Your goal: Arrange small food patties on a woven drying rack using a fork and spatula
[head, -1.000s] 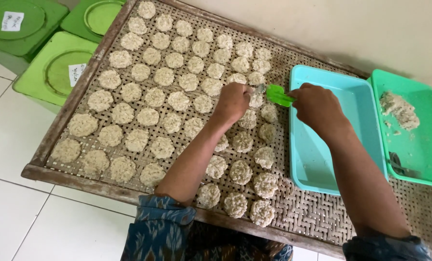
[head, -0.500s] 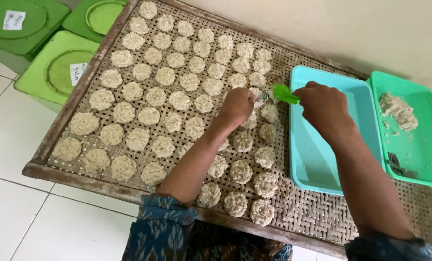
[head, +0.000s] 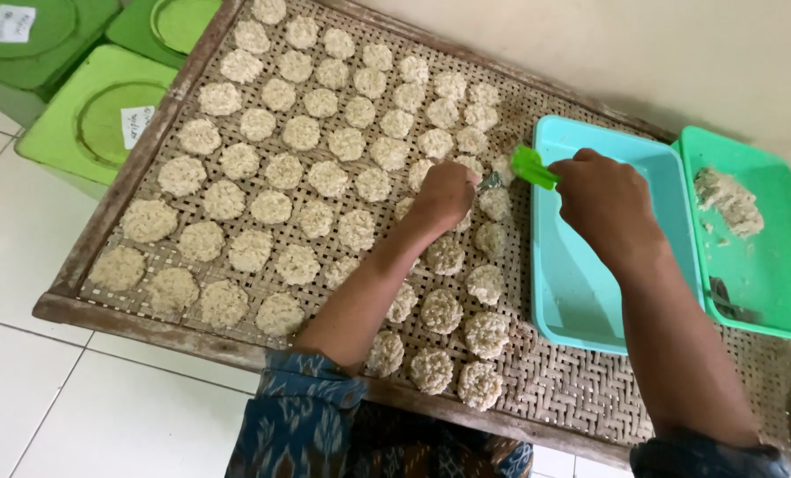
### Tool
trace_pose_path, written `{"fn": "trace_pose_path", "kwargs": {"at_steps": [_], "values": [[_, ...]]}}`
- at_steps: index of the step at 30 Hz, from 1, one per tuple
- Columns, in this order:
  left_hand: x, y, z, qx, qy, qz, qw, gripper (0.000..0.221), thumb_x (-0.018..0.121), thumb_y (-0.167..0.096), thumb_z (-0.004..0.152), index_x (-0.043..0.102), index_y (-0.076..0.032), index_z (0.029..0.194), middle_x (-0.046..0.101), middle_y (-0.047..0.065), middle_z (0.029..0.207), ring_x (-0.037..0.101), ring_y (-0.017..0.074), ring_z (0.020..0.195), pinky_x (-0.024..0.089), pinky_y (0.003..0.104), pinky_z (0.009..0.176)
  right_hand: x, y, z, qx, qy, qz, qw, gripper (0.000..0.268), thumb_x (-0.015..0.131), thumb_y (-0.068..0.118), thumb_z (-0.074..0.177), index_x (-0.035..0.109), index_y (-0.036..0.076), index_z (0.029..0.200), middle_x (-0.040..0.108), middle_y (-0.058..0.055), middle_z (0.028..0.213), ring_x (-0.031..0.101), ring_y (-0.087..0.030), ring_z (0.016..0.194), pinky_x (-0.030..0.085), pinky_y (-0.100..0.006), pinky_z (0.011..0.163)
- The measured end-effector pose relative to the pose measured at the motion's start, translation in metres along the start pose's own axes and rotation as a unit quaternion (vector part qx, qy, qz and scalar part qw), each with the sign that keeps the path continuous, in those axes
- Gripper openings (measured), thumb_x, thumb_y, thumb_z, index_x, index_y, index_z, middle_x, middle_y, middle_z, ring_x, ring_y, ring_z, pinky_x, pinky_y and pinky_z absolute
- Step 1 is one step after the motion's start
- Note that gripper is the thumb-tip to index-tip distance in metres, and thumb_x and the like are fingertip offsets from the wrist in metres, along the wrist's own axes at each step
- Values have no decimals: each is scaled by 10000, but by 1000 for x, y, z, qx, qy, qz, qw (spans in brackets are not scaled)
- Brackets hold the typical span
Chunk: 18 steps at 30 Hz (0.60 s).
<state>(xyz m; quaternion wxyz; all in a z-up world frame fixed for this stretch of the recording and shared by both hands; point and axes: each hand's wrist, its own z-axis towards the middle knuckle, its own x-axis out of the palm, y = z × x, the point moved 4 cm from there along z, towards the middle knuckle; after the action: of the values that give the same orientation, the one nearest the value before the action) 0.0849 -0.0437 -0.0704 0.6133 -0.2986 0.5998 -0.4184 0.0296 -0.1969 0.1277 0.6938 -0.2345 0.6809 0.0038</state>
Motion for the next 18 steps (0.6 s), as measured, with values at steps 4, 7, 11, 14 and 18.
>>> {"fn": "trace_pose_path", "kwargs": {"at_steps": [4,7,11,14,18], "values": [[-18,-24,-17,-18,-6,-35,999,299,560,-140,917,780,-49,1098,748,269,1013,701,484,1048,580,590,913,11,6,2,1,19,-7,1000,236,677,76,925,807,210,1068,757,-105,1063,742,-428,826,614,-539,711],[-18,-20,-16,-27,6,6,1000,282,577,-137,920,788,-102,1103,759,235,1038,712,456,1050,593,569,912,1,14,0,-9,4,0,1000,269,668,8,908,802,152,1091,756,-128,1069,748,-427,850,623,-540,722],[-6,-9,-6,-56,8,-14,998,280,581,-151,919,787,-129,1107,762,217,1047,708,450,1065,594,565,918,-7,1,4,5,-4,-21,1000,279,661,2,891,808,158,1071,743,-139,1071,745,-444,832,624,-544,686],[-4,-21,-9,-83,19,-18,996,266,595,-169,921,792,-144,1099,768,195,1041,715,428,1064,593,559,920,3,-1,15,8,-2,-37,999,268,669,8,875,811,141,1058,742,-145,1068,748,-434,822,624,-542,675],[-8,-29,-14,-101,38,-20,994,280,586,-138,927,776,-98,1129,761,220,1071,713,432,1087,601,533,923,18,9,44,-3,11,-64,998,180,673,-45,817,810,42,894,736,-177,858,742,-393,710,627,-517,597]]}}
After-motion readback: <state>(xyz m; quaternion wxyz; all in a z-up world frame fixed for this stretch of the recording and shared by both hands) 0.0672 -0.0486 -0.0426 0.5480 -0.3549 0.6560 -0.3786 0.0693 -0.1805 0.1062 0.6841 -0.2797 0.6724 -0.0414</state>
